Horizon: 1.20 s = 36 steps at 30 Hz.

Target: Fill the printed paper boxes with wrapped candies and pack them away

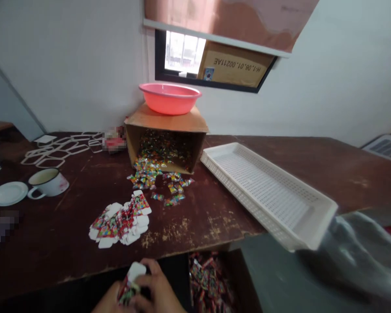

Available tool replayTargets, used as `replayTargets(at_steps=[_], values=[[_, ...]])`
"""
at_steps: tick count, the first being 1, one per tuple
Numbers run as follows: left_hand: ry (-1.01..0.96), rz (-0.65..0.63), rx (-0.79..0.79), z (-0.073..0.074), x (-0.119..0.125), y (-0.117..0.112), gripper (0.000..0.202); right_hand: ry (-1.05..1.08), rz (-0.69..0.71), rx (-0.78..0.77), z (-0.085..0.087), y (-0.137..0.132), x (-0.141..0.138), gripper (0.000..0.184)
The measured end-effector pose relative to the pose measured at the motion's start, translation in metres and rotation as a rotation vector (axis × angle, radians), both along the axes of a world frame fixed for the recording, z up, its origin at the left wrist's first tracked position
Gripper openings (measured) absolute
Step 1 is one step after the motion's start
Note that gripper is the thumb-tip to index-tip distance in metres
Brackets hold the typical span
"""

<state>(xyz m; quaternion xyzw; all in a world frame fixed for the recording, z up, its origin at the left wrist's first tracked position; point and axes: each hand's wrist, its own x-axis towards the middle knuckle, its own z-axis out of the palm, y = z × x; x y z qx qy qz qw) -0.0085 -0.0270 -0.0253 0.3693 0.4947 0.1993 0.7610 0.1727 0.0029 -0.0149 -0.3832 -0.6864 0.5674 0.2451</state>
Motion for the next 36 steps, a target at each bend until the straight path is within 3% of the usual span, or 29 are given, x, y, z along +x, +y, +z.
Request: replayTargets(at_steps=[2,4,7,12,17,21,24,28,33,36], values=[[0.058,0.055,0.096,-0.002,0.003,-0.006,0.046,0.049,-0.105,-0.005,0.015,-0.009,0.001,0.013],[0.060,0.001,0.167,0.004,0.001,-0.012,0.045,0.061,-0.134,-0.038,0.027,-0.016,0.003,0.010],[0.201,-0.037,0.309,0.019,-0.008,-0.013,0.039,0.076,-0.050,-0.037,0.037,-0.019,0.008,0.009],[0.216,-0.010,0.477,0.021,-0.016,-0.021,0.065,0.049,0.047,-0.012,0.039,-0.019,0.011,0.004],[0.092,0.125,0.463,0.013,-0.024,-0.035,0.058,0.066,0.066,-0.060,0.033,-0.028,0.005,0.002],[0.066,0.240,0.413,0.011,-0.026,-0.037,0.040,0.304,-0.218,-0.392,0.013,-0.043,-0.004,0.023],[0.077,0.152,0.389,0.012,-0.027,-0.039,0.027,0.451,-0.295,-0.705,0.002,-0.049,-0.003,0.033],[0.119,0.046,0.401,0.017,-0.031,-0.041,0.022,0.466,-0.195,-0.957,0.004,-0.047,0.005,0.037],[0.209,-0.037,0.431,0.032,-0.029,-0.040,0.015,0.372,-0.097,-0.940,0.004,-0.038,0.005,0.036],[0.180,0.046,0.362,0.042,-0.021,-0.037,0.015,0.253,0.006,-0.793,0.011,-0.030,0.002,0.032]])
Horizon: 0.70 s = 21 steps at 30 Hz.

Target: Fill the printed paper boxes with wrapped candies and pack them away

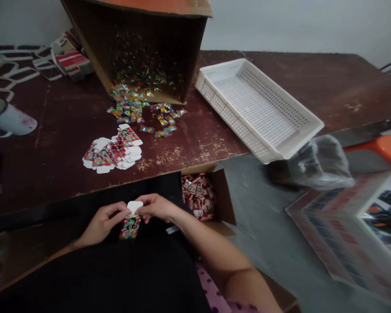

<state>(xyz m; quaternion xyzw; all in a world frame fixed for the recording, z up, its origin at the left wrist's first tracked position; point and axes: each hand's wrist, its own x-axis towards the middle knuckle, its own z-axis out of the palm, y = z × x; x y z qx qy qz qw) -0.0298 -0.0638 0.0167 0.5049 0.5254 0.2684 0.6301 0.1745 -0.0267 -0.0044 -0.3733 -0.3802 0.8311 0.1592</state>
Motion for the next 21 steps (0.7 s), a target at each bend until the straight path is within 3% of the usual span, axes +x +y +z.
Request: replayTargets(at_steps=[4,6,10,14,18,21], values=[[-0.337,0.155,-0.373,0.004,0.009,0.004,0.040,-0.131,0.026,0.612,0.026,-0.002,-0.005,0.021],[-0.464,0.147,-0.503,0.003,0.010,0.005,0.037,-0.167,-0.013,0.781,0.035,-0.009,-0.008,0.026],[-0.520,0.118,-0.577,-0.001,0.006,0.005,0.029,-0.196,-0.131,0.626,0.029,-0.014,-0.013,0.026],[-0.628,0.018,-0.615,-0.008,-0.004,0.004,0.044,-0.152,-0.043,0.524,0.020,0.000,-0.005,0.023],[-0.602,-0.101,-0.560,-0.015,-0.012,0.002,0.062,-0.141,0.142,0.812,0.029,0.007,0.004,0.022],[-0.518,-0.165,-0.479,-0.015,-0.012,0.001,0.058,-0.171,0.231,1.058,0.037,-0.003,0.003,0.028]])
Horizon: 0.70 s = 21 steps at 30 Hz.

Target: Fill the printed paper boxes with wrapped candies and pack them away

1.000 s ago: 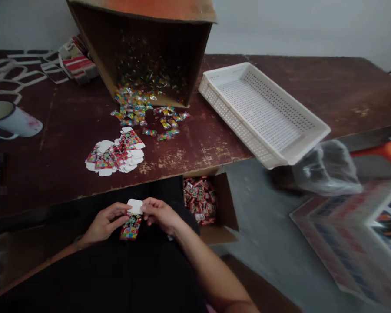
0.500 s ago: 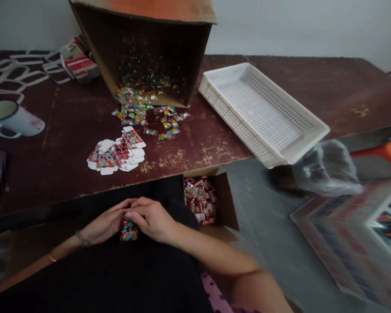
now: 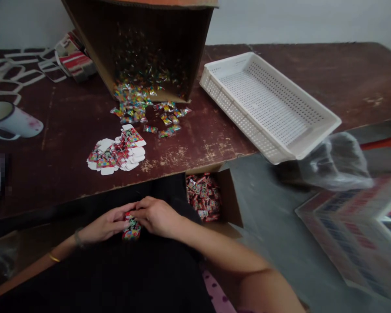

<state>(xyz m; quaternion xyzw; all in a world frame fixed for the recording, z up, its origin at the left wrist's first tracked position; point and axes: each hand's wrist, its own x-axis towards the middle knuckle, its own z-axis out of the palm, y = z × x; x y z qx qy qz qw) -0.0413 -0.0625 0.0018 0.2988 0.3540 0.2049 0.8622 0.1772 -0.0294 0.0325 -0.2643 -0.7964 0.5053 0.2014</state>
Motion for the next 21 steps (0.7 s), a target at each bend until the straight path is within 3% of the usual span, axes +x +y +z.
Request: replayTargets(at_steps=[3,6,8,11,13,14,16,17,18,21], values=[[0.010,-0.045,0.041,0.007,0.002,0.004,0.055,0.011,0.062,0.063,-0.002,-0.002,-0.002,0.029],[0.148,-0.071,0.109,0.016,-0.003,0.015,0.056,0.044,0.114,0.058,-0.017,0.038,0.012,0.028],[0.305,-0.113,0.214,0.020,-0.012,0.024,0.051,-0.046,-0.070,0.161,-0.027,0.095,0.032,0.028],[0.482,-0.200,0.359,0.019,-0.034,0.033,0.048,-0.350,-0.590,0.410,-0.029,0.191,0.067,0.032],[0.545,-0.271,0.372,0.014,-0.048,0.035,0.054,-0.433,-0.692,0.480,-0.028,0.233,0.080,0.035],[0.579,-0.305,0.362,0.013,-0.054,0.036,0.054,-0.443,-0.672,0.499,-0.029,0.243,0.081,0.035],[0.651,-0.313,0.349,0.011,-0.063,0.037,0.045,-0.461,-0.577,0.545,-0.037,0.238,0.074,0.037],[0.688,-0.252,0.351,0.013,-0.066,0.040,0.037,-0.479,-0.538,0.570,-0.044,0.225,0.068,0.040],[0.722,-0.139,0.353,0.015,-0.066,0.043,0.032,-0.501,-0.506,0.597,-0.051,0.208,0.062,0.043],[0.734,0.358,0.259,0.028,-0.057,0.057,0.036,-0.522,-0.492,0.615,-0.073,0.144,0.050,0.056]])
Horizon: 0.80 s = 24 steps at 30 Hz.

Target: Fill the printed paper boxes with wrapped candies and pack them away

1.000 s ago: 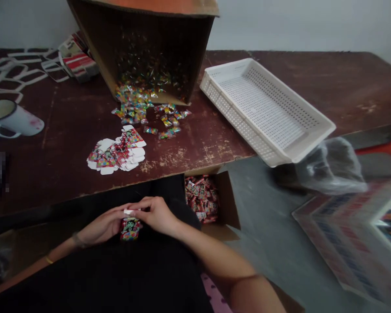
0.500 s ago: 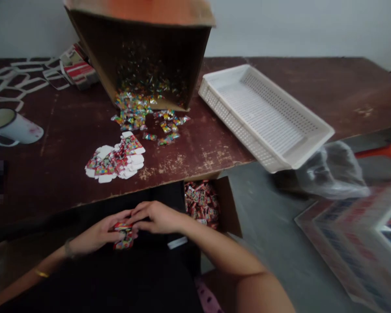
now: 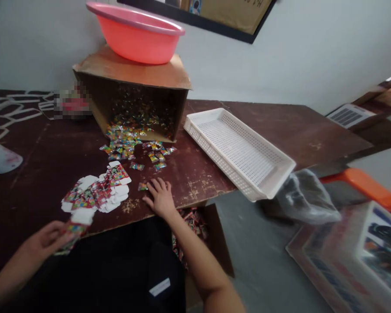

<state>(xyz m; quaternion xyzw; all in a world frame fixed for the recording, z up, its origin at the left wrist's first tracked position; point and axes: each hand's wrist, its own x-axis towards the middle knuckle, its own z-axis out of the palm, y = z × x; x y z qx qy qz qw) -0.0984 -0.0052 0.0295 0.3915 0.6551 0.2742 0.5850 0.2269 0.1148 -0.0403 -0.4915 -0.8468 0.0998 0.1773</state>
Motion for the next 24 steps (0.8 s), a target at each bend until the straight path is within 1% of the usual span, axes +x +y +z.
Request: replayTargets(at_steps=[1,2,3,5,6,7,9,11,12,14,16,17,19,20,21,22,23,24], values=[[-0.059,0.125,-0.006,0.005,0.007,0.005,0.040,0.007,0.017,-0.013,-0.005,-0.020,-0.001,0.062],[-0.139,0.189,-0.029,0.008,0.015,0.010,0.045,0.018,0.043,-0.030,-0.009,-0.037,-0.001,0.065],[-0.215,0.182,-0.057,0.010,0.024,0.014,0.048,0.035,0.074,-0.051,-0.011,-0.052,-0.001,0.062],[-0.314,0.057,-0.101,0.009,0.044,0.020,0.048,0.099,0.131,-0.111,-0.010,-0.072,0.000,0.042],[-0.335,-0.009,-0.103,0.006,0.054,0.022,0.045,0.157,0.151,-0.151,-0.007,-0.078,0.000,0.031],[-0.348,-0.056,-0.092,0.001,0.062,0.024,0.043,0.237,0.161,-0.198,-0.002,-0.082,0.000,0.026],[-0.359,-0.092,-0.055,-0.009,0.075,0.024,0.041,0.435,0.148,-0.311,0.015,-0.085,-0.002,0.024],[-0.363,-0.108,-0.027,-0.017,0.083,0.023,0.046,0.611,0.126,-0.428,0.036,-0.083,-0.006,0.023],[-0.359,-0.130,-0.017,-0.019,0.085,0.021,0.050,0.667,0.119,-0.476,0.046,-0.080,-0.008,0.022],[-0.340,-0.203,0.007,-0.021,0.089,0.017,0.053,0.701,0.099,-0.512,0.064,-0.072,-0.013,0.018],[-0.320,-0.269,0.050,-0.020,0.090,0.012,0.051,0.639,0.104,-0.472,0.075,-0.063,-0.019,0.015],[-0.307,-0.291,0.075,-0.020,0.090,0.010,0.047,0.587,0.149,-0.446,0.078,-0.060,-0.022,0.014],[-0.273,-0.307,0.112,-0.018,0.088,0.007,0.038,0.495,0.302,-0.411,0.079,-0.059,-0.030,0.013],[-0.261,-0.302,0.117,-0.018,0.086,0.006,0.034,0.486,0.364,-0.406,0.077,-0.060,-0.035,0.015],[-0.259,-0.285,0.112,-0.017,0.084,0.005,0.033,0.518,0.373,-0.404,0.074,-0.063,-0.039,0.016],[-0.273,-0.253,0.095,-0.016,0.082,0.005,0.034,0.593,0.316,-0.409,0.070,-0.067,-0.044,0.018],[-0.301,-0.209,0.068,-0.016,0.080,0.005,0.038,0.701,0.213,-0.438,0.064,-0.070,-0.048,0.019],[-0.336,-0.165,0.038,-0.015,0.078,0.005,0.044,0.831,0.099,-0.505,0.058,-0.074,-0.052,0.019]])
